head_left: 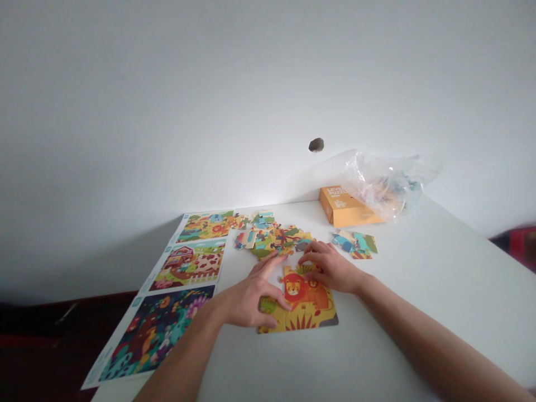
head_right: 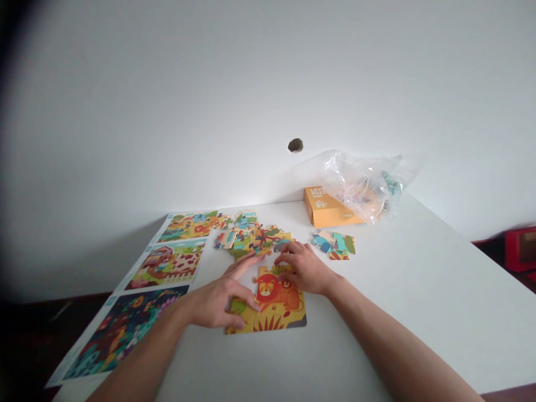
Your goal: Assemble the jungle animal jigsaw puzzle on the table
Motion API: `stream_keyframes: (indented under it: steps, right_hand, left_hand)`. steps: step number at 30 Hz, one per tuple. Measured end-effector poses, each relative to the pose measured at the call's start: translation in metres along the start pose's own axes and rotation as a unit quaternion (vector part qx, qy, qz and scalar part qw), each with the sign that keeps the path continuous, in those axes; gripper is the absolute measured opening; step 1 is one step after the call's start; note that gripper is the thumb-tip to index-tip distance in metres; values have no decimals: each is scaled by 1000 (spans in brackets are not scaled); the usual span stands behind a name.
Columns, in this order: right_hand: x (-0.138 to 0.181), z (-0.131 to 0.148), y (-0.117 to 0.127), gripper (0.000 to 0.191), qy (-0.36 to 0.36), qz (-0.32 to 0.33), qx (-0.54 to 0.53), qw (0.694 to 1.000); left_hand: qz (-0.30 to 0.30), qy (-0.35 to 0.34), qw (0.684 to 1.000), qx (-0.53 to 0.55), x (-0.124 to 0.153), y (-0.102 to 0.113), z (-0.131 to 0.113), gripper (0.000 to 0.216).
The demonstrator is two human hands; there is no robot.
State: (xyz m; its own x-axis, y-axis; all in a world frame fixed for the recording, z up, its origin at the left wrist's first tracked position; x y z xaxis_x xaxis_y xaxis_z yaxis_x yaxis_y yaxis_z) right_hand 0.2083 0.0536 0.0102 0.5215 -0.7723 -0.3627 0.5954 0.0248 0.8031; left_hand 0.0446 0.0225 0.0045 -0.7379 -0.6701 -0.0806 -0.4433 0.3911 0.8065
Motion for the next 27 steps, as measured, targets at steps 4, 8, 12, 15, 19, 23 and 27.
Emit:
stream_keyframes:
  steps: [4,8,12,15,19,23,27]
  right_hand:
    - [1,-1,0,24,-2,1,1,1000]
    - [0,1,1,24,0,3,-2,1000]
    - [0,2,1,24,-3,9,1,1000]
    - [-1,3,1,23,-6,11,3,1000]
    - [0,3,0,23,-3,14,5,1000]
    - [1,3,0,22,-4,14,10,1000]
    - [1,4,-1,21,-3,16,14,1000]
  left_hand:
    - [10,11,1000,-9,0,-2,3,38]
    - [18,15,1000,-13,1,-1,2,37]
    - [23,13,1000,-15,0,-4,-1,53]
    - [6,8,1000,-24,-3,-5,-5,83]
    - [2,21,999,-39,-7,-8,-8,96]
    - [1,43,998,-46,-8,-9,-7,91]
    - [-24,47,998,-39,-9,-11,-4,83]
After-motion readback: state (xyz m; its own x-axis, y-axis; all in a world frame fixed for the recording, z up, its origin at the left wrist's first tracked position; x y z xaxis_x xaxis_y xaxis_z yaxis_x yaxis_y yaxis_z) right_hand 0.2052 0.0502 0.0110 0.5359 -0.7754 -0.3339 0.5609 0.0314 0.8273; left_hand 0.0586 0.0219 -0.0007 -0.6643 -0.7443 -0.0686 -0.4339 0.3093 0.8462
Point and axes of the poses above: each hand's wrist, its own x-axis away from the middle knuckle, its own y-axis out of the back of the hand, z = x × y, the point moved 8 cm from there along -x, towards the middle knuckle, and after that the axes turned 10 degrees about -z, right-handed, at the moved point
